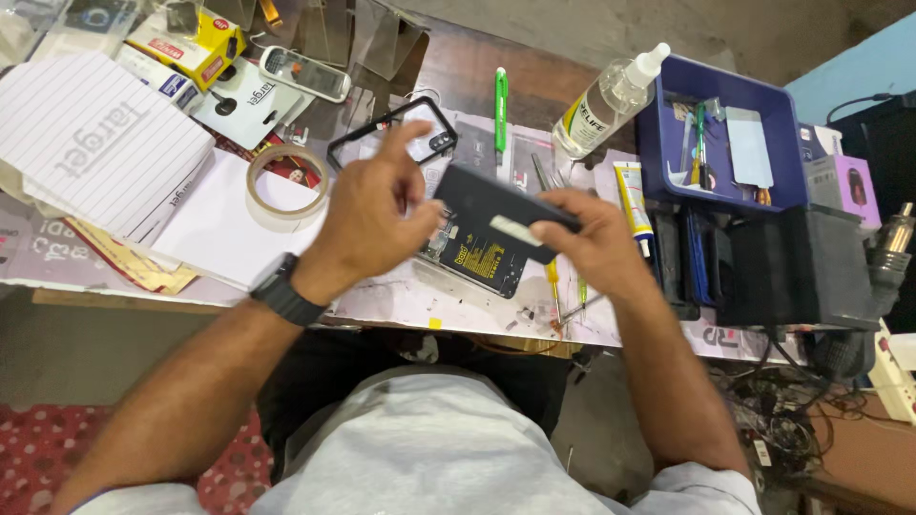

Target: The person applies liquid to a phone's internal parts, cleans it with a brush, and uses tweezers to manipulate small internal components before fitting a cover onto the device.

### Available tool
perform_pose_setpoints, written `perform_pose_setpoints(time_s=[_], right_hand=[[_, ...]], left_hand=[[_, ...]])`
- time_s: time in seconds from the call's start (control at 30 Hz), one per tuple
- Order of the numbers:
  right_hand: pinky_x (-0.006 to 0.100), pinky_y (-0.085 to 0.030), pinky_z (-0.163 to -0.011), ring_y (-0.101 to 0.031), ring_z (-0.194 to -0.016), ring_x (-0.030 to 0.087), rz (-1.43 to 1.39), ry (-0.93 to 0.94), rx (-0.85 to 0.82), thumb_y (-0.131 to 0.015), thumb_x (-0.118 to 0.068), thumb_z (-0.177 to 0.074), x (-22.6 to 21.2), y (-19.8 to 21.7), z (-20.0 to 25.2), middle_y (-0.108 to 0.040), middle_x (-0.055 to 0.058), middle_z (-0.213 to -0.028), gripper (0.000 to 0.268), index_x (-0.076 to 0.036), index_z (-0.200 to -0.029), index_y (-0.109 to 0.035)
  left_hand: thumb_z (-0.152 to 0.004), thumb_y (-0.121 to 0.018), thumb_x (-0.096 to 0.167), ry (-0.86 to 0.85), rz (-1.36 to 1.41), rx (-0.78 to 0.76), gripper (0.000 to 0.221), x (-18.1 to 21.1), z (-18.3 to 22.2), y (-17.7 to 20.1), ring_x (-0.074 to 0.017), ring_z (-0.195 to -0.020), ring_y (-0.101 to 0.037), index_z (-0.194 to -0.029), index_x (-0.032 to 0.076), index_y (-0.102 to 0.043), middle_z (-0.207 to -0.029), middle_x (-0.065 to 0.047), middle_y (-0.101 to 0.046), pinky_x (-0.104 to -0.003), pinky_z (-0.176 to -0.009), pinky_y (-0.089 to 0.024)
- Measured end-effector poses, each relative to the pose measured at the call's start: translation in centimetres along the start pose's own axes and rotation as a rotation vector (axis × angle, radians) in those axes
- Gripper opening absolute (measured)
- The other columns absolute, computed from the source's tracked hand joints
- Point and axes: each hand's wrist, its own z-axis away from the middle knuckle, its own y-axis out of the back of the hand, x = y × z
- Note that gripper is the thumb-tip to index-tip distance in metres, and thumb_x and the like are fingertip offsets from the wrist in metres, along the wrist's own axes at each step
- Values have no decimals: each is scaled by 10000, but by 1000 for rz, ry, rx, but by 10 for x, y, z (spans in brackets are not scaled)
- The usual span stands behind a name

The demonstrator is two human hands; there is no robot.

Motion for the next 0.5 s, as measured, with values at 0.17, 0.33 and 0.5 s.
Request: perform_pose_setpoints(time_s=[0.17, 0.33, 0.5], right_hand=[[268, -584, -841, -702, -919, 131, -357, -83, 149, -713, 21, -883, 10, 36, 6, -737, 90, -1073, 326, 60, -1203, -668], [290, -574, -885, -705, -943, 153, -549, -122, 79, -746, 25, -864, 29, 36, 11, -734, 104, -1083, 330, 63, -1184, -674], [291, -558, -887, -695, -957, 150, -547, -136, 65, -776, -5, -867, 35, 33, 13, -730, 98, -1094, 343, 60, -1185, -667]], left_hand=[[-633, -845, 272, -387, -351, -154, 954, -43, -6, -15, -427, -1365, -437, -1447, 32, -408, -1448, -252, -491, -592, -1101, -307], [-662, -868, 327, -348, -450, -458, 948, -43, -7, -40, -401, -1372, -353, -1450, 44, -423, -1474, -197, -444, -653, -1128, -159], [-676, -856, 285, -391, -416, -412, 820, -43, -6, -39, -343, -1332, -442, -1382, 28, -526, -1419, -155, -540, -544, -1109, -266]])
